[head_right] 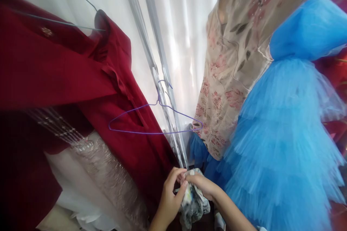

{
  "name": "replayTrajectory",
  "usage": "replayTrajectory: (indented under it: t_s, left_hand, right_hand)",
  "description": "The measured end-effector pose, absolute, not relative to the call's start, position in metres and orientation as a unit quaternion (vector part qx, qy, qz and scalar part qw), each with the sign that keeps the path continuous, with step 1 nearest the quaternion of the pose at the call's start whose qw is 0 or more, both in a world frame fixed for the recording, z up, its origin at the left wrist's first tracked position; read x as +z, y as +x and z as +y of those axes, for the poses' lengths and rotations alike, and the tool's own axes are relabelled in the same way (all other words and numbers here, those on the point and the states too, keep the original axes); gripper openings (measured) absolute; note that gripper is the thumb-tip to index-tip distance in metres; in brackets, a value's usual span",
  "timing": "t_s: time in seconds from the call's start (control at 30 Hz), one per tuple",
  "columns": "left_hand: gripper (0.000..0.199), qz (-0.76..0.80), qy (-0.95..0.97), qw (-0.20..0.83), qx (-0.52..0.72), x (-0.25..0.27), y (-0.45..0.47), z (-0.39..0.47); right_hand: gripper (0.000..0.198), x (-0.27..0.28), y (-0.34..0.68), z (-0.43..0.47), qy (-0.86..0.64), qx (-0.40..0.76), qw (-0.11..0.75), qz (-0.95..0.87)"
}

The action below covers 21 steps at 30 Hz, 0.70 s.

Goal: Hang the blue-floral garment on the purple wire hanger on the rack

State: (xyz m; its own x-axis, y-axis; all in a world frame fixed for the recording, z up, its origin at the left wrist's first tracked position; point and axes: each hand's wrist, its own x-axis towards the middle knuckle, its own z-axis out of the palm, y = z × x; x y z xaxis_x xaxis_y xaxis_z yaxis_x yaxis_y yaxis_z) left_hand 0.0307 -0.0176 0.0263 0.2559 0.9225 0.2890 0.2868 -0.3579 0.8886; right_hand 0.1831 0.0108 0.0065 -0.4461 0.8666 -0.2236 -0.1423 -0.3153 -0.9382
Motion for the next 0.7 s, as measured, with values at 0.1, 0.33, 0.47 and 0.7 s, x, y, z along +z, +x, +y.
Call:
replayTrajectory:
  t_s: [0.1,0.33,0.47,0.7]
  left_hand:
    - [0.034,0.398,0.718,0.449,0.353,0.021,0.014,-0.01]
    - [0.052,0.394,0.626,0.63,0.236,-0.027,0.011,-0.002]
    - [0.048,0.471,0.578,0.561,0.361,-0.005,-0.009,0.018]
    - [0.04,0.488,0.596,0.486,0.413,0.051,-0.034,0.012]
  right_hand:
    - [0.015,0.015,0.199,-0.004,-0.303,0.734,0.191,-0.577]
    - [0.011,0.101,0.278,0.016,-0.315,0.524,0.111,-0.783]
    - [0.013,0.147,0.323,0.056,-0.407,0.467,0.233,-0.75]
    - [0.016,0.196,0.312,0.151,-0.346,0.386,0.437,-0.735]
